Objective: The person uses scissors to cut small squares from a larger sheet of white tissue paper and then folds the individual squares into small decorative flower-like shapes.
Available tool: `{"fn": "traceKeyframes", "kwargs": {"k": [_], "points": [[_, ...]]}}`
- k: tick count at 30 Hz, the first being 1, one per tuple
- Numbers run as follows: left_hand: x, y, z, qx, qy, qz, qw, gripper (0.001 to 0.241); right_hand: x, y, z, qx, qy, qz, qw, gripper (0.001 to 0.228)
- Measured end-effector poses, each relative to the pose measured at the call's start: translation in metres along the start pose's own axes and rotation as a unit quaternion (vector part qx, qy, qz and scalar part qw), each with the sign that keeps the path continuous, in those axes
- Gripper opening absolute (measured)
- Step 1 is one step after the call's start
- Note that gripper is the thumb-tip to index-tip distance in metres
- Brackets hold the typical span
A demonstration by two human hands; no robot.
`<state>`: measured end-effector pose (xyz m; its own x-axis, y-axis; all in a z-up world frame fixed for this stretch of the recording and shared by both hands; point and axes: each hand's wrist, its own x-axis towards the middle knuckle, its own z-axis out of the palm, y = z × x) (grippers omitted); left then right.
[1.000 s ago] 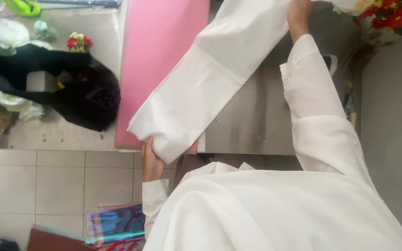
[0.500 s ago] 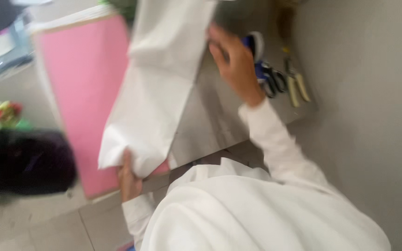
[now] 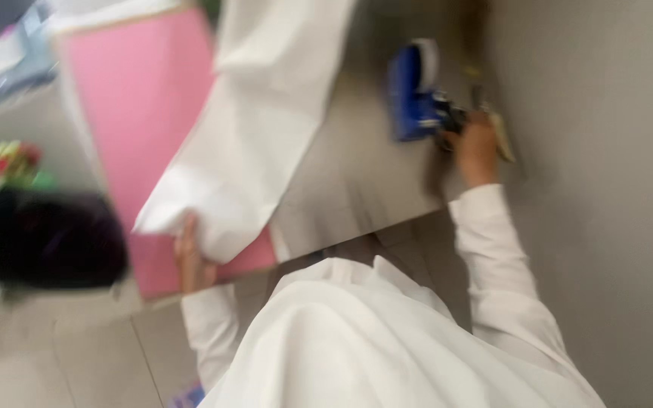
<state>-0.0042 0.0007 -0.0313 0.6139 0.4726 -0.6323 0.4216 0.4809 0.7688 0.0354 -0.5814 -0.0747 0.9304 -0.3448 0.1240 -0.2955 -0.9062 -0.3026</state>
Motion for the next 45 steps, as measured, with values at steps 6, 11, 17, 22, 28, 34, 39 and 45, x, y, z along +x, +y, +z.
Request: {"fn": "traceKeyframes", "kwargs": {"k": [6,11,17,22,28,34,39,45], "points": [[0.015,-0.044,-0.053,-0.034,-0.067,0.064,0.995,0.047,0.002,-0.014,-0.096,-0.012,-0.242,0.134,0.961,0.045],[-0.019,-0.037,-0.070,-0.011,-0.055,0.019,0.998,0.052,-0.075,-0.084,-0.173,0.396,-0.227,0.146,0.878,0.045],[-0.047,-0.070,-0.064,0.081,-0.067,0.045,0.993,0.058,-0.088,-0.086,-0.042,0.639,-0.476,-0.150,0.585,0.064],[-0.031,-0.111,-0.074,0.106,-0.028,0.063,0.992,0.054,-0.132,-0.265,-0.088,0.311,-0.720,-0.086,0.614,0.105],[-0.054,-0.077,-0.058,0.051,-0.028,0.069,0.996,0.048,-0.148,-0.312,-0.050,0.395,-0.743,-0.073,0.536,0.051],[-0.055,-0.080,-0.057,0.042,-0.041,0.056,0.997,0.050,-0.141,-0.300,-0.031,0.333,-0.728,-0.098,0.591,0.055],[-0.030,-0.106,-0.069,0.032,-0.032,0.069,0.997,0.048,-0.120,-0.237,0.016,0.357,-0.745,-0.032,0.562,0.072],[-0.008,-0.140,-0.080,0.008,-0.032,0.077,0.996,0.042,-0.100,-0.235,-0.019,0.380,-0.687,0.013,0.619,0.070]]}}
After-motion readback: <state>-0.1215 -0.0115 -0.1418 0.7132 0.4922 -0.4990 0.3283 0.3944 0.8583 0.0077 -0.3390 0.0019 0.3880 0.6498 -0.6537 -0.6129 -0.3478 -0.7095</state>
